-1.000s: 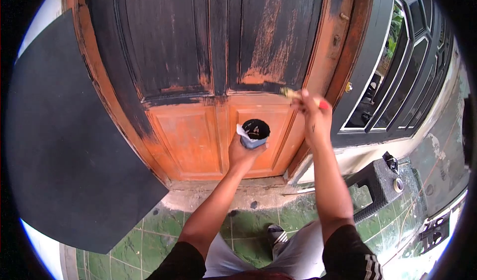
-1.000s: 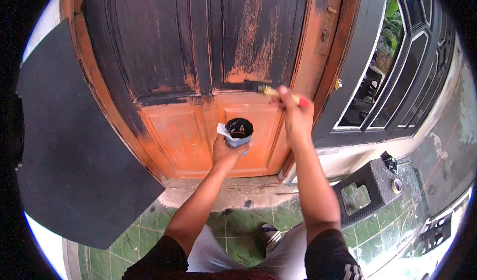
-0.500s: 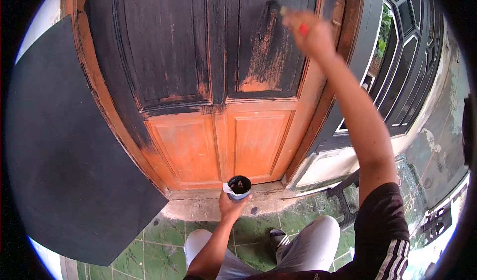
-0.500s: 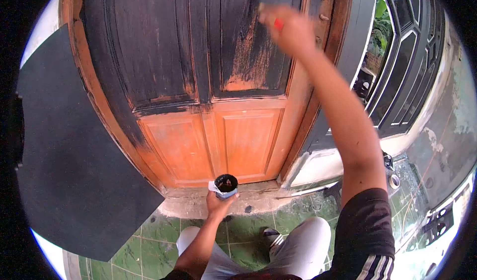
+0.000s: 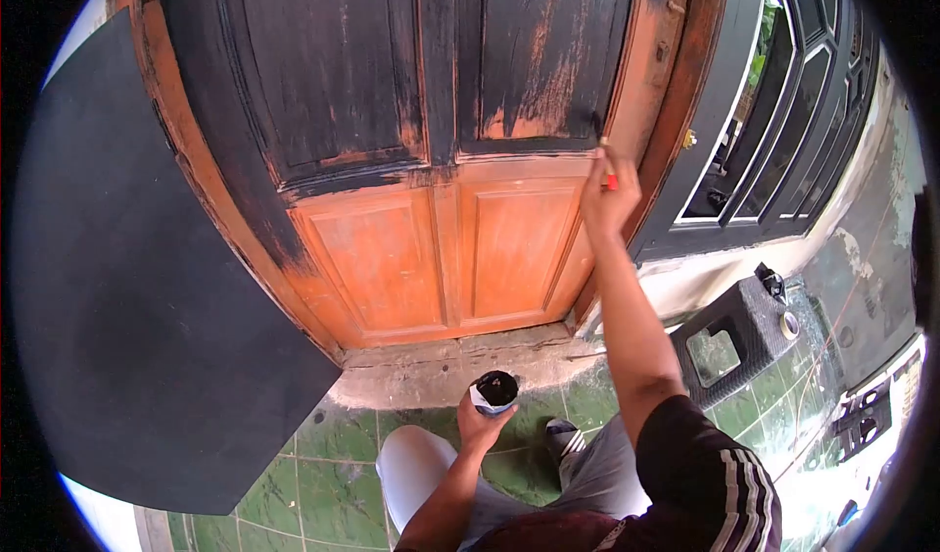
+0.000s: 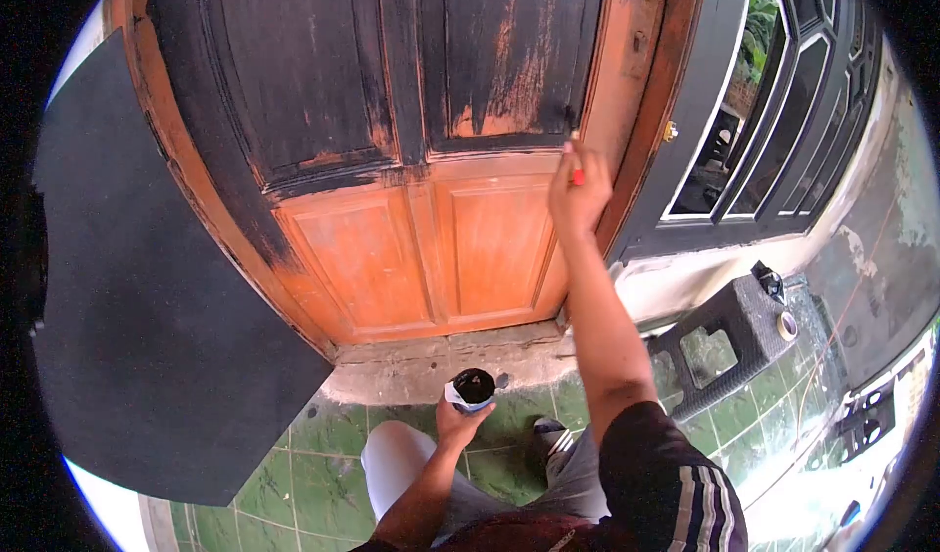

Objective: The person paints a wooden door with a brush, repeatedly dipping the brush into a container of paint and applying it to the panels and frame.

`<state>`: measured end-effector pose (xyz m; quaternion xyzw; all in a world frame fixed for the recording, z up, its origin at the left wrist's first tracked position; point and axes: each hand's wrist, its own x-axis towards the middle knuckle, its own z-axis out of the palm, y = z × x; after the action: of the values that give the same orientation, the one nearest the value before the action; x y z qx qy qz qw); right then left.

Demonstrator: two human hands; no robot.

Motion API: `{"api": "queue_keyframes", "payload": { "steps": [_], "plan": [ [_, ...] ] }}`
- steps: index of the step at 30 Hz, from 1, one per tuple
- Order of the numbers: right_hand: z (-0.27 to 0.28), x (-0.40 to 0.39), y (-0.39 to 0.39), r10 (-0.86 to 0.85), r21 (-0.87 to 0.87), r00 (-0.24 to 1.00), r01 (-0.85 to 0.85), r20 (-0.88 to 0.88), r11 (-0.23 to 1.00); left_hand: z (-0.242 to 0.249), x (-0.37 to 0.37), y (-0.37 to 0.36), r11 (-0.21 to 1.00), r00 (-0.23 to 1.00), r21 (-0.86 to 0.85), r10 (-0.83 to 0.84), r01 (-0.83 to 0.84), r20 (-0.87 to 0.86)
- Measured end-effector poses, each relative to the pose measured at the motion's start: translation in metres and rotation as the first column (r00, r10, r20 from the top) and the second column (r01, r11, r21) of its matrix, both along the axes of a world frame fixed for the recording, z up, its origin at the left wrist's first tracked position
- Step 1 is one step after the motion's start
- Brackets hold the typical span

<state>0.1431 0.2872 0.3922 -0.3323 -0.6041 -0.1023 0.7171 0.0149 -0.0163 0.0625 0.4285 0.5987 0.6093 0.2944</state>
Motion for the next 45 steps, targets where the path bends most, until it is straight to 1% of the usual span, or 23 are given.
{"api": "queue_keyframes", "payload": {
  "steps": [2, 3, 4, 6, 9, 10, 11, 12, 13, 15, 16, 18, 21, 24, 28, 31, 33, 35, 38, 39, 41, 43, 45],
  "plan": [
    [-0.022, -0.034, -0.009, -0.037, 0.04, 0.994, 0.033, 0.102, 0.999, 0.009, -0.002, -0.005, 0.996, 0.995, -0.039, -0.088, 0.086, -0.05],
    [-0.036, -0.06, -0.007, 0.062, 0.088, 0.993, -0.071, 0.103, 0.994, 0.01, -0.002, -0.006, 0.998, 0.99, -0.008, -0.066, 0.066, -0.122],
    [-0.046, -0.089, -0.007, 0.159, 0.139, 0.981, -0.174, 0.111, 0.975, 0.009, -0.003, -0.005, 0.997, 0.988, -0.019, -0.074, 0.072, -0.136],
    [-0.033, -0.121, -0.049, 0.389, -0.004, 0.921, -0.389, 0.005, 0.921, 0.003, -0.003, -0.006, 0.996, 0.984, -0.049, -0.087, 0.081, -0.158],
    [-0.03, -0.113, -0.054, 0.568, -0.073, 0.8, -0.589, -0.194, 0.805, 0.001, -0.001, -0.004, 0.994, 0.987, -0.071, -0.087, 0.078, -0.132],
    [-0.033, -0.1, -0.045, 0.529, -0.26, 0.783, -0.613, -0.327, 0.746, -0.009, -0.003, -0.005, 0.995, 0.982, -0.068, -0.083, 0.072, -0.167],
    [-0.034, -0.079, -0.027, 0.463, -0.427, 0.767, -0.636, -0.444, 0.643, -0.02, -0.004, -0.002, 0.996, 0.977, -0.063, -0.076, 0.065, -0.199],
    [-0.036, -0.06, -0.006, 0.44, -0.385, 0.76, -0.632, -0.478, 0.673, -0.028, -0.004, -0.003, 0.997, 0.971, -0.059, -0.07, 0.058, -0.23],
    [-0.039, -0.041, 0.011, 0.415, -0.346, 0.751, -0.623, -0.513, 0.701, -0.017, -0.003, -0.007, 0.996, 0.976, -0.069, -0.065, 0.051, -0.21],
    [-0.037, -0.014, 0.024, 0.42, -0.147, 0.678, -0.612, -0.604, 0.777, -0.014, -0.006, -0.01, 0.992, 0.978, -0.074, -0.11, 0.098, -0.175],
    [-0.037, -0.007, 0.025, 0.44, -0.067, 0.68, -0.583, -0.586, 0.81, -0.013, -0.008, -0.01, 0.99, 0.979, -0.07, -0.129, 0.119, -0.16],
    [-0.043, -0.012, 0.022, 0.149, -0.134, 0.845, -0.25, -0.513, 0.959, -0.031, -0.011, -0.009, 0.996, 0.977, -0.059, -0.074, 0.064, -0.199],
    [-0.052, -0.062, 0.015, -0.059, 0.04, 0.978, 0.069, -0.201, 0.997, -0.031, -0.013, -0.013, 0.998, 0.976, -0.051, -0.051, 0.041, -0.212],
    [-0.05, -0.135, -0.027, 0.264, -0.012, 0.952, -0.269, -0.153, 0.963, -0.045, -0.013, -0.011, 0.997, 0.976, -0.062, -0.05, 0.037, -0.213],
    [-0.044, -0.14, -0.059, 0.545, -0.084, 0.835, -0.549, -0.073, 0.831, -0.043, -0.006, -0.008, 0.992, 0.98, -0.107, -0.09, 0.072, -0.178],
    [-0.063, -0.096, -0.011, 0.596, -0.177, 0.738, -0.663, -0.315, 0.727, -0.028, -0.005, -0.01, 0.984, 0.982, -0.112, -0.15, 0.137, -0.119],
    [-0.052, -0.057, 0.007, 0.481, -0.199, 0.702, -0.651, -0.525, 0.732, -0.032, -0.003, -0.014, 0.99, 0.979, -0.119, -0.101, 0.08, -0.179],
    [-0.052, -0.031, 0.023, 0.43, -0.079, 0.726, -0.55, -0.538, 0.831, -0.034, -0.002, -0.014, 0.99, 0.978, -0.124, -0.084, 0.061, -0.193],
    [-0.057, -0.044, 0.009, 0.156, -0.134, 0.864, -0.248, -0.478, 0.959, -0.038, -0.003, -0.014, 0.985, 0.983, -0.145, -0.112, 0.091, -0.146],
    [-0.073, -0.058, 0.014, 0.087, -0.131, 0.926, -0.144, -0.368, 0.981, -0.039, -0.003, -0.014, 0.983, 0.985, -0.152, -0.118, 0.098, -0.129],
    [-0.08, -0.1, -0.007, 0.174, -0.019, 0.977, -0.177, -0.12, 0.984, -0.044, -0.004, -0.011, 0.984, 0.984, -0.153, -0.111, 0.09, -0.14],
    [-0.07, -0.138, -0.046, 0.454, -0.109, 0.88, -0.469, -0.138, 0.876, -0.049, -0.002, -0.007, 0.988, 0.977, -0.139, -0.088, 0.062, -0.193],
    [-0.067, -0.136, -0.048, 0.54, -0.141, 0.837, -0.547, -0.083, 0.825, -0.047, 0.001, -0.004, 0.99, 0.981, -0.119, -0.09, 0.07, -0.171]
  ]
}}
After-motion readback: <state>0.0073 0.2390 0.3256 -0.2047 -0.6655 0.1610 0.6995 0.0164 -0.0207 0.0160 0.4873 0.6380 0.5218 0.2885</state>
